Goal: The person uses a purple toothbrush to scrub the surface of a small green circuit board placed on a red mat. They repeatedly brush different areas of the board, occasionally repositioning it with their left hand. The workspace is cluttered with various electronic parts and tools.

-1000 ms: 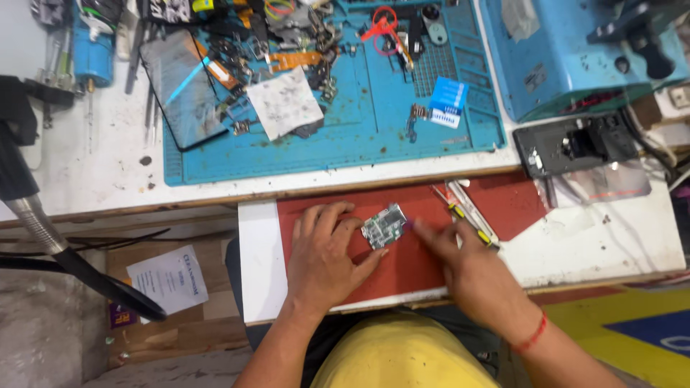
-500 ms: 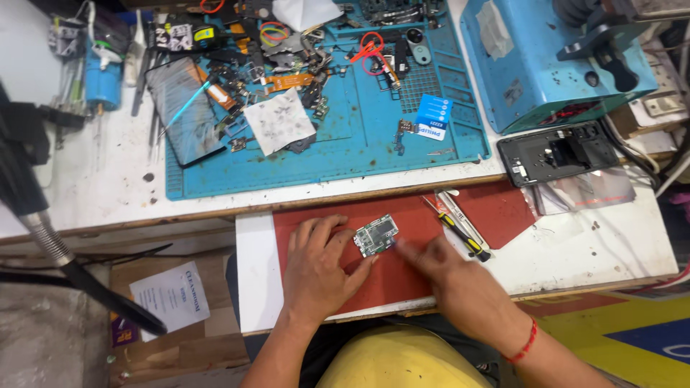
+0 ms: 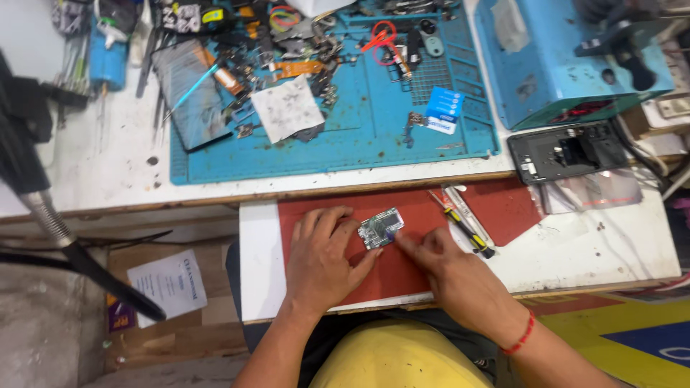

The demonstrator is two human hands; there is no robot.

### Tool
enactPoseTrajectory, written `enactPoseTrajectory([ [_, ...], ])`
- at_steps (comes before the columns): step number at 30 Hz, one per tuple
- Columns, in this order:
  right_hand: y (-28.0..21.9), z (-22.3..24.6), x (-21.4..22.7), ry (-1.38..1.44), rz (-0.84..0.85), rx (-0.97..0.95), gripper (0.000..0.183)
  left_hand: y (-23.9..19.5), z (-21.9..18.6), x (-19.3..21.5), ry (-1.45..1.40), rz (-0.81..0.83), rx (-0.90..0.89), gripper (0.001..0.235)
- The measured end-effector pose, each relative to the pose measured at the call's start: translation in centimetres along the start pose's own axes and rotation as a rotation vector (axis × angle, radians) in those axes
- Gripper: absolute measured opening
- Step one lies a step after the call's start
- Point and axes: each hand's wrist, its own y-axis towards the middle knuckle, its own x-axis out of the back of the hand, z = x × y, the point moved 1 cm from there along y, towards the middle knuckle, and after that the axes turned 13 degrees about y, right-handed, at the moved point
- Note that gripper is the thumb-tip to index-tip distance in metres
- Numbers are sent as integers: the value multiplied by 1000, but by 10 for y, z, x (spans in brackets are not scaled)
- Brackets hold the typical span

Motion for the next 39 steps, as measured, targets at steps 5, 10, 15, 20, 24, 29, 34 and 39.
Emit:
enactPoseTrajectory([
  [5, -2, -3, 1, 80, -161, 137, 63, -3, 1, -2, -23, 13, 15, 46],
  [10, 1, -3, -5, 36, -98, 86, 65, -1, 2, 0, -36, 28, 28, 46],
  [15, 2, -4, -3, 31, -72, 142, 63, -2, 1, 2, -20, 10, 22, 46],
  [20, -2, -3, -6, -9, -54, 108, 67, -2, 2, -1, -22, 7, 7, 47],
  [24, 0, -7, 0, 46, -201, 246, 62, -3, 2, -1, -6, -3, -33, 48],
  [29, -3, -2, -4, 33, -81, 55, 70, -1, 3, 3, -28, 18, 7, 48],
  [34, -5, -6, -4, 38, -80, 96, 71, -1, 2, 0, -26, 10, 7, 49],
  [39, 2, -9, 1, 19, -217, 75, 60, 1, 1, 3, -32, 35, 11, 48],
])
